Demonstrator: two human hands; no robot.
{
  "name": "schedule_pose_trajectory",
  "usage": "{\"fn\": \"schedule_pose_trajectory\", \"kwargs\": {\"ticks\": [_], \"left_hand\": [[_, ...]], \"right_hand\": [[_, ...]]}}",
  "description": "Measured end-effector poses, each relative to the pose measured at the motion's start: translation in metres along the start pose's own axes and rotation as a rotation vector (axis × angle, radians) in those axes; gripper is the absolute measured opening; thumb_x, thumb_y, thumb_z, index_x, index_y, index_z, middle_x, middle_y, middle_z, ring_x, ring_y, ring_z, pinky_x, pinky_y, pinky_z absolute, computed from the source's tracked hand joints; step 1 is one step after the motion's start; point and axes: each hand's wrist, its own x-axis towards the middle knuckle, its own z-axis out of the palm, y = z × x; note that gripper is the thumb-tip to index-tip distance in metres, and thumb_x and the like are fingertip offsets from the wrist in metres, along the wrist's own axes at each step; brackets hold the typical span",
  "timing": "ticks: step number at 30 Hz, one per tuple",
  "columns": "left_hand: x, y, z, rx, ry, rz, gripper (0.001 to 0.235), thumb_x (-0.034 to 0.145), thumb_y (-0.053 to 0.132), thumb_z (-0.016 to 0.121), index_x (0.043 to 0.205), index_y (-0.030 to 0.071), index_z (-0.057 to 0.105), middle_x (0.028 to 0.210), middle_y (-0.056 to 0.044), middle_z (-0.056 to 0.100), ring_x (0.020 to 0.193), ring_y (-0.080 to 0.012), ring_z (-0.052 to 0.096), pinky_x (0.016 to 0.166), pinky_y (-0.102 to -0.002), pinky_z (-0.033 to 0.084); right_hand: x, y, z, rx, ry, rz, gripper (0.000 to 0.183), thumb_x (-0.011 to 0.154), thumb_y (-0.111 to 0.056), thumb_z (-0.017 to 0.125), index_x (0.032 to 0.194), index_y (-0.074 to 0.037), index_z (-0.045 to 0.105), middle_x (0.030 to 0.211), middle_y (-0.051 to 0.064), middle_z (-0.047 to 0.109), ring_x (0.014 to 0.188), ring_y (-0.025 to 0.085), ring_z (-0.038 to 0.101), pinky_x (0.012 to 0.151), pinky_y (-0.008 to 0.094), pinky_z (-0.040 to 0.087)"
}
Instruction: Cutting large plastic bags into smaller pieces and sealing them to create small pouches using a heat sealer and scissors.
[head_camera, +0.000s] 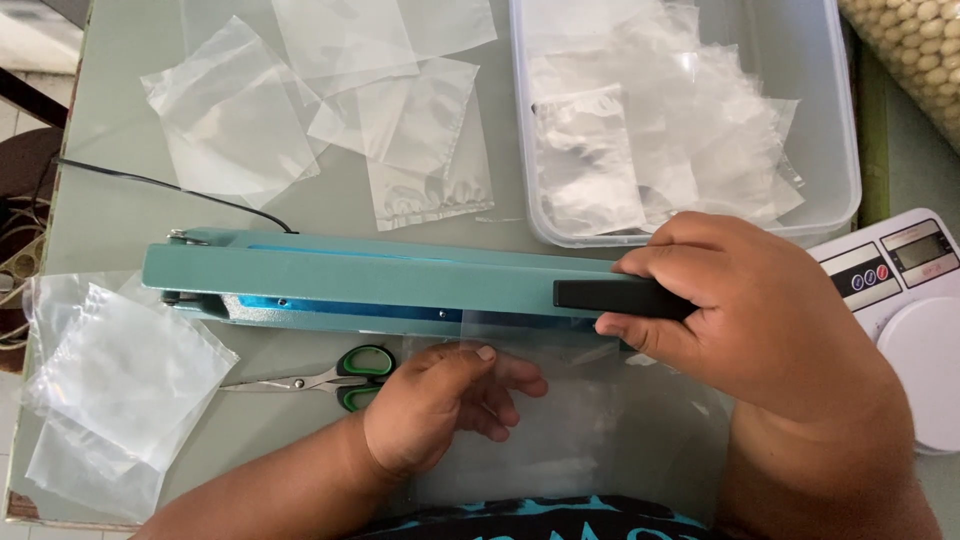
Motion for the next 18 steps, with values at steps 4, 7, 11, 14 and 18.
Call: {"fn": "schedule_pose_trajectory", "kwargs": {"ticks": [4, 7, 11, 14, 18], "left_hand": [[0.001, -0.001, 0.000, 0.010, 0.004, 0.001, 0.058, 0.092, 0.033, 0.044, 0.109, -0.010, 0.078, 0.109, -0.024, 0.080, 0.073, -0.0258, 0.064, 0.060, -0.036, 0.058], [0.004, -0.005, -0.001, 0.011, 0.015, 0.000, 0.058, 0.091, 0.034, 0.045, 0.109, -0.011, 0.078, 0.108, -0.024, 0.080, 0.072, -0.0255, 0.065, 0.059, -0.036, 0.058], [0.008, -0.010, -0.006, -0.059, 0.005, 0.003, 0.052, 0.090, 0.029, 0.050, 0.114, -0.010, 0.076, 0.112, -0.025, 0.079, 0.069, -0.0249, 0.066, 0.056, -0.036, 0.057], [0.006, -0.009, -0.007, -0.069, -0.018, 0.016, 0.051, 0.088, 0.027, 0.055, 0.120, -0.009, 0.074, 0.117, -0.025, 0.078, 0.072, -0.0246, 0.068, 0.058, -0.036, 0.059], [0.006, -0.009, -0.010, -0.070, -0.056, 0.036, 0.057, 0.083, 0.027, 0.060, 0.126, -0.008, 0.071, 0.122, -0.026, 0.077, 0.078, -0.0254, 0.071, 0.062, -0.037, 0.060]], "right_hand": [[0.002, 0.004, 0.004, 0.033, -0.096, 0.108, 0.053, 0.077, -0.063, 0.074, 0.102, -0.016, 0.079, 0.101, -0.004, 0.073, 0.085, 0.012, 0.071, 0.069, 0.030, 0.054], [0.003, 0.002, 0.004, 0.029, -0.135, 0.189, 0.056, 0.074, -0.066, 0.074, 0.106, -0.021, 0.079, 0.102, -0.009, 0.073, 0.089, 0.011, 0.070, 0.072, 0.031, 0.053], [0.008, -0.002, 0.000, 0.006, -0.285, 0.343, 0.058, 0.065, -0.069, 0.081, 0.105, -0.027, 0.075, 0.094, -0.011, 0.075, 0.093, 0.012, 0.067, 0.079, 0.033, 0.049], [0.008, -0.001, 0.003, 0.042, -0.284, 0.372, 0.047, 0.069, -0.061, 0.083, 0.100, -0.026, 0.075, 0.095, -0.009, 0.075, 0.100, 0.012, 0.065, 0.083, 0.033, 0.048], [0.004, 0.006, 0.008, 0.121, -0.195, 0.228, 0.045, 0.073, -0.057, 0.083, 0.099, -0.021, 0.075, 0.085, -0.005, 0.074, 0.088, 0.016, 0.067, 0.077, 0.033, 0.049]]}}
